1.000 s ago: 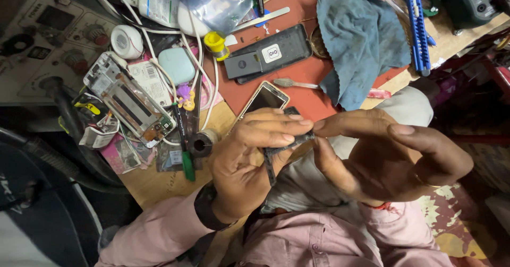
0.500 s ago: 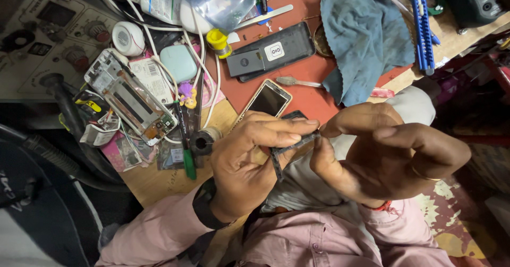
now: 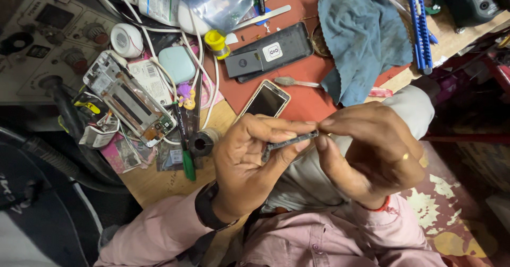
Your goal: The person cleans the edges of a mobile phone screen with a blue plastic tool, then uses a small metal pick to pry and remove the screen bezel. The person continues to peel off the bezel by hand and inspects the separated frame.
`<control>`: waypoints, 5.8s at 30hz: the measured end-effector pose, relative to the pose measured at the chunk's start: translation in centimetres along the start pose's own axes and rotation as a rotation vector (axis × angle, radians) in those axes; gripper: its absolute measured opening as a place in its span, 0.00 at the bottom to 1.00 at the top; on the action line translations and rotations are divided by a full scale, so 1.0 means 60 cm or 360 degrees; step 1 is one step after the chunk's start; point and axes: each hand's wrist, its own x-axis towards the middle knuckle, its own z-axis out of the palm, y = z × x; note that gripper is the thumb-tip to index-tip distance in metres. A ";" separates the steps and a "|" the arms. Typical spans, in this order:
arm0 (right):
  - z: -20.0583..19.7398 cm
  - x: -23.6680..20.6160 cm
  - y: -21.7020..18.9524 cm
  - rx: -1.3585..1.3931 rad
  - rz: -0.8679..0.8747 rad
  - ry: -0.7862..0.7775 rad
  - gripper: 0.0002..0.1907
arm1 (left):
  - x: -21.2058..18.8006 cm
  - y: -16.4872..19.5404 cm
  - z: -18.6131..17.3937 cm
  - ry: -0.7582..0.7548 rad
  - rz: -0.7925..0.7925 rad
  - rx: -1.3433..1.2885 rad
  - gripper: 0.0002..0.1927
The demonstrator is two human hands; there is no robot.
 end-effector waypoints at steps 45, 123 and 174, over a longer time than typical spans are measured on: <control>0.026 0.051 -0.048 -0.0010 0.0324 0.0082 0.08 | -0.004 0.019 -0.002 0.0034 -0.0221 -0.0011 0.11; 0.005 -0.015 -0.054 0.0769 0.1008 0.0409 0.04 | -0.006 0.001 -0.003 0.0266 -0.0432 -0.0580 0.15; 0.001 -0.076 -0.050 -0.0509 0.0234 0.0218 0.10 | 0.031 0.048 -0.025 -0.0694 0.0958 0.1555 0.11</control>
